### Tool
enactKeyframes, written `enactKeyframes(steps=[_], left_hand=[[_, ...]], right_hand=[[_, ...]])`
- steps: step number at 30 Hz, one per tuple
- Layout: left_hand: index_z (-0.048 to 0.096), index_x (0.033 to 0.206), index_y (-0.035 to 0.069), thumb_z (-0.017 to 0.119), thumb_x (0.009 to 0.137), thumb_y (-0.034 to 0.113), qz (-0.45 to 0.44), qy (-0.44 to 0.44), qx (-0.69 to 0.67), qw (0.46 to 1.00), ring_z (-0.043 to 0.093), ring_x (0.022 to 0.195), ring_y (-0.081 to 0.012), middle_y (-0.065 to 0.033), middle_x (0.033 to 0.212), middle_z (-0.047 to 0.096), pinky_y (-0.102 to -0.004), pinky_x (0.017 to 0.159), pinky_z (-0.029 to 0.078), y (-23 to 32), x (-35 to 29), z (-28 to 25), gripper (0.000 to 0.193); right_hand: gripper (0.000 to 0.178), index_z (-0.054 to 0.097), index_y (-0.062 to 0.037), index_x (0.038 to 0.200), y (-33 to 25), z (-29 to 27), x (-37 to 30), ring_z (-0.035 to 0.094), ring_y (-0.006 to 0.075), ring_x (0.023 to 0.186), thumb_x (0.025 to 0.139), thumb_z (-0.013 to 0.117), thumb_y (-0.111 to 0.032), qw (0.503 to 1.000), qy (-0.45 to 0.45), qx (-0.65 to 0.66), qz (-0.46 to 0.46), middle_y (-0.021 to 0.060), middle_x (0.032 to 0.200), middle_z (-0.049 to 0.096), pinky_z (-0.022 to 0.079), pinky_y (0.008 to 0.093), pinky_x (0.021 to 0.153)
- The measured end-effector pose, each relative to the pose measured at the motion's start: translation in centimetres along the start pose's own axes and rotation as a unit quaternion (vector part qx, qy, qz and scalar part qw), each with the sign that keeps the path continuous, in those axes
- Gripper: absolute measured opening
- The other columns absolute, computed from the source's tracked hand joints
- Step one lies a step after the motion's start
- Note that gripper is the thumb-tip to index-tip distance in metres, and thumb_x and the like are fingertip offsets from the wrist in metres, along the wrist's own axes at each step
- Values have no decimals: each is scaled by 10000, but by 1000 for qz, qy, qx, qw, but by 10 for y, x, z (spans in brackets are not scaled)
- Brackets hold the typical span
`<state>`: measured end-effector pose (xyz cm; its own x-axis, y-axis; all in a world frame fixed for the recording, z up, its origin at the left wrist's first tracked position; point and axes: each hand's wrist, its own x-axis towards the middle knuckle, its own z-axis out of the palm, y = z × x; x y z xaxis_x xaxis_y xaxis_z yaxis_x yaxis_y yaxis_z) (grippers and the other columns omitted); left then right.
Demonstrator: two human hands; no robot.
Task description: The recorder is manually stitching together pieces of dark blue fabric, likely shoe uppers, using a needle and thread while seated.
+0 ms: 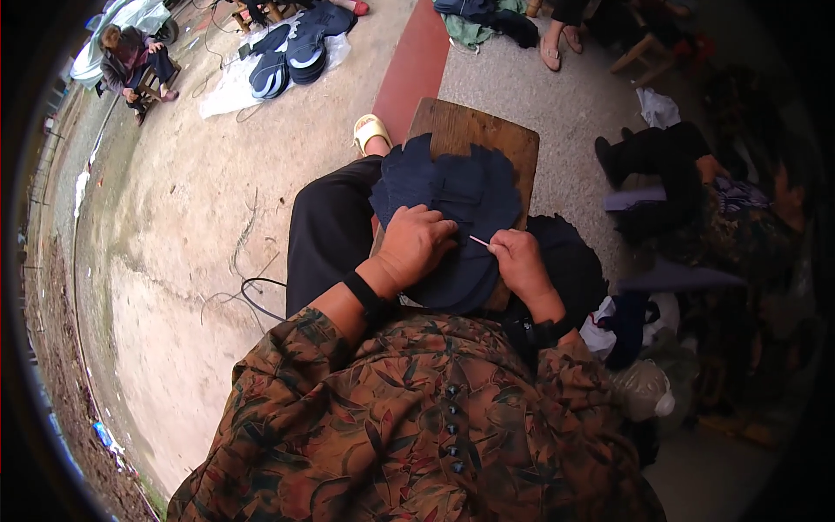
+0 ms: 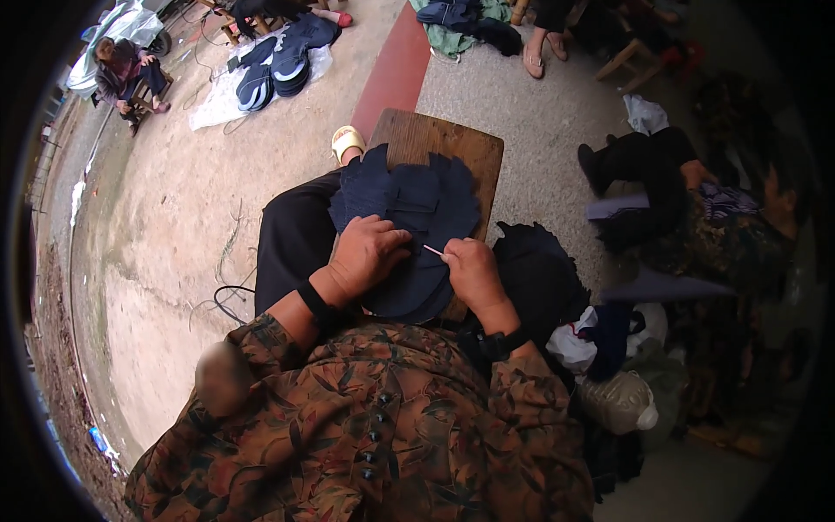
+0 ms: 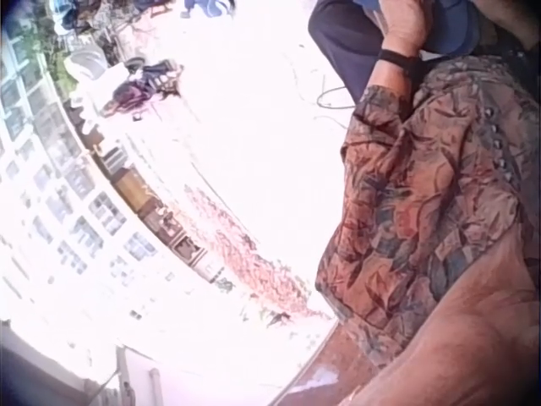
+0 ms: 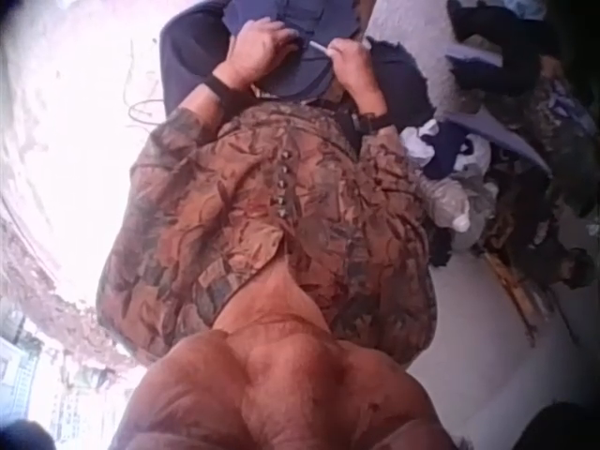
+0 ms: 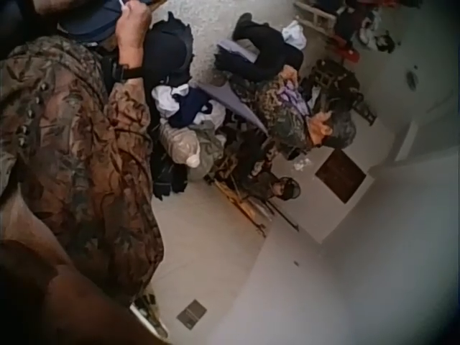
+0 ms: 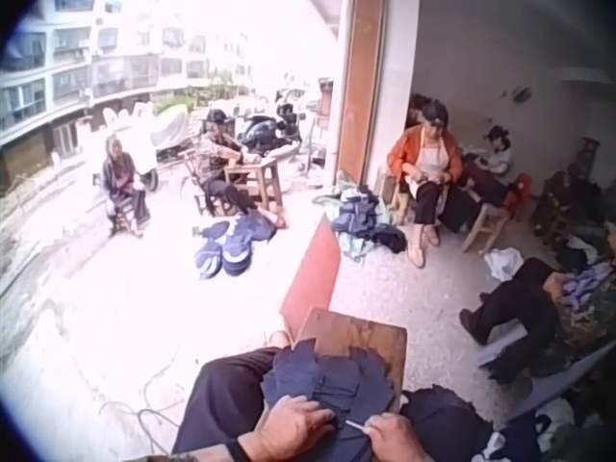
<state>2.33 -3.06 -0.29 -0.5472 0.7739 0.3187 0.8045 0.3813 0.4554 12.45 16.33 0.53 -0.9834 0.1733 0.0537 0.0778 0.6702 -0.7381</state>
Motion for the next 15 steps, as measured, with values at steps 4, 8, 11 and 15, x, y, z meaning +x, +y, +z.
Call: enactKeyframes(steps=[4,8,11,15], left_hand=[[699,925,145,740,706,205,3,-7,-14,1000,578,779,-211,-1,777,602,-352,661,424,-5,1,5,230],[700,914,144,739,705,203,4,-7,-25,1000,584,758,-211,7,763,608,-354,644,426,-6,0,9,220],[700,913,144,739,704,198,6,14,-34,999,586,747,-215,3,766,610,-359,643,431,-5,1,10,219],[702,926,143,738,705,197,-5,16,-56,998,588,754,-224,-7,781,607,-366,648,443,-4,1,7,231]], right_hand=[[100,568,5,712,3,0,8,563,376,702,771,635,-40,999,-26,-18,-22,192,690,551,433,453,627],[103,568,-2,716,3,9,14,568,386,712,777,634,-52,998,-58,19,-16,193,695,555,440,459,636],[108,570,-7,715,-1,10,17,576,389,722,783,631,-65,998,-41,-14,-48,191,701,567,446,460,642],[111,587,-19,711,-9,-5,22,593,390,752,791,623,-88,989,-132,-49,51,183,730,592,457,471,659]])
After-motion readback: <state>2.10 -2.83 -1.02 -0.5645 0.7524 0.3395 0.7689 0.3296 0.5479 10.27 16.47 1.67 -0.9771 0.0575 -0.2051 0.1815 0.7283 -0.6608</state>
